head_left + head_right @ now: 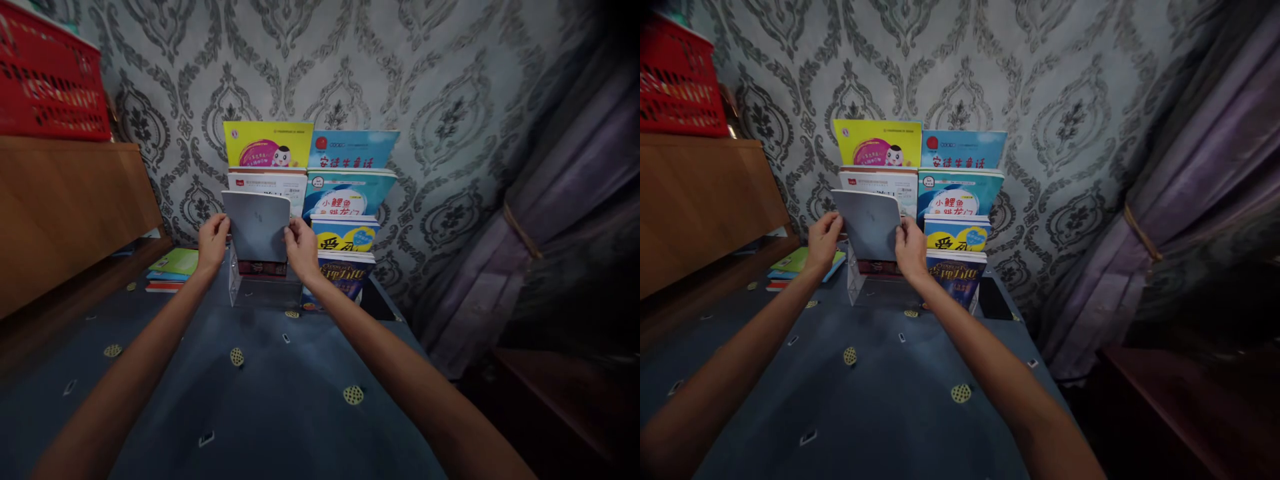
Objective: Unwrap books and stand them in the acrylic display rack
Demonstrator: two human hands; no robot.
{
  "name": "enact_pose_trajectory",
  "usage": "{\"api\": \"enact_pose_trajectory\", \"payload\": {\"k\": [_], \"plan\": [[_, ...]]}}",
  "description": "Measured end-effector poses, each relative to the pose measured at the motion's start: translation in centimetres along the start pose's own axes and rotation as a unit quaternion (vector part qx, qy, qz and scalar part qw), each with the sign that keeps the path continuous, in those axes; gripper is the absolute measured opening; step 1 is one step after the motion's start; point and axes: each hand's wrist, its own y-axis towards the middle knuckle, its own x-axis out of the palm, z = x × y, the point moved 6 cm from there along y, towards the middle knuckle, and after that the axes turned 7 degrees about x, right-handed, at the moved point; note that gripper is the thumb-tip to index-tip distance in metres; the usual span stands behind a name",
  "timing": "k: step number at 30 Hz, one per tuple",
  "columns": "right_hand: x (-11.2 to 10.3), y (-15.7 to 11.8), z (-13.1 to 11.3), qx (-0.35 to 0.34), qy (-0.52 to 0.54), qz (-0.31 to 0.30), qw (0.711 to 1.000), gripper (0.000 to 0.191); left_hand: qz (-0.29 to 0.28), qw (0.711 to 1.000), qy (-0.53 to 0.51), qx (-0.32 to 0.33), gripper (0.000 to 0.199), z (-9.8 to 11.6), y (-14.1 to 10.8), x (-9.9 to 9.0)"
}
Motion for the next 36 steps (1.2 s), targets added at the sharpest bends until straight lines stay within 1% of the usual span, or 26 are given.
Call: {"api": "enact_pose_trajectory", "payload": {"k": [3, 6, 13, 16, 19, 24, 27, 31, 36], "plan": [[0.3, -0.4, 0.8, 0.013, -0.011, -0.010, 1.000, 0.016, -0.025, 1.000, 0.010, -0.014, 0.031, -0.9, -0.6, 0.1], [0.4, -0.7, 1.5, 0.026, -0.032, -0.008, 0.999, 0.016, -0.036, 0.999, 0.026, -0.024, 0.032, -1.6, -1.1, 0.1], [1.0, -1.5, 2.5, 0.046, -0.122, -0.020, 0.991, 0.020, -0.070, 0.989, 0.128, -0.001, 0.029, -2.2, -2.2, 0.2], [1.2, -2.3, 2.1, 0.027, -0.161, 0.007, 0.987, 0.026, -0.082, 0.979, 0.186, 0.017, 0.024, -2.0, -2.7, 0.2], [1.6, -3.4, 1.7, 0.014, -0.183, 0.036, 0.982, 0.040, -0.083, 0.970, 0.225, 0.029, 0.019, -1.8, -3.2, 0.2], [2.6, -4.8, 1.8, 0.022, -0.193, 0.055, 0.979, 0.057, -0.081, 0.961, 0.259, 0.047, 0.016, -1.7, -3.6, 0.3], [2.9, -4.9, 2.3, 0.047, -0.205, 0.048, 0.976, 0.062, -0.077, 0.957, 0.274, 0.055, 0.014, -1.8, -3.7, 0.5], [3.0, -4.9, 3.1, 0.064, -0.205, 0.029, 0.976, 0.065, -0.092, 0.942, 0.315, 0.065, 0.014, -2.0, -3.6, 0.9], [3.1, -5.3, 4.2, 0.057, -0.193, 0.037, 0.979, 0.063, -0.103, 0.931, 0.344, 0.067, 0.016, -2.1, -3.6, 1.2]]}}
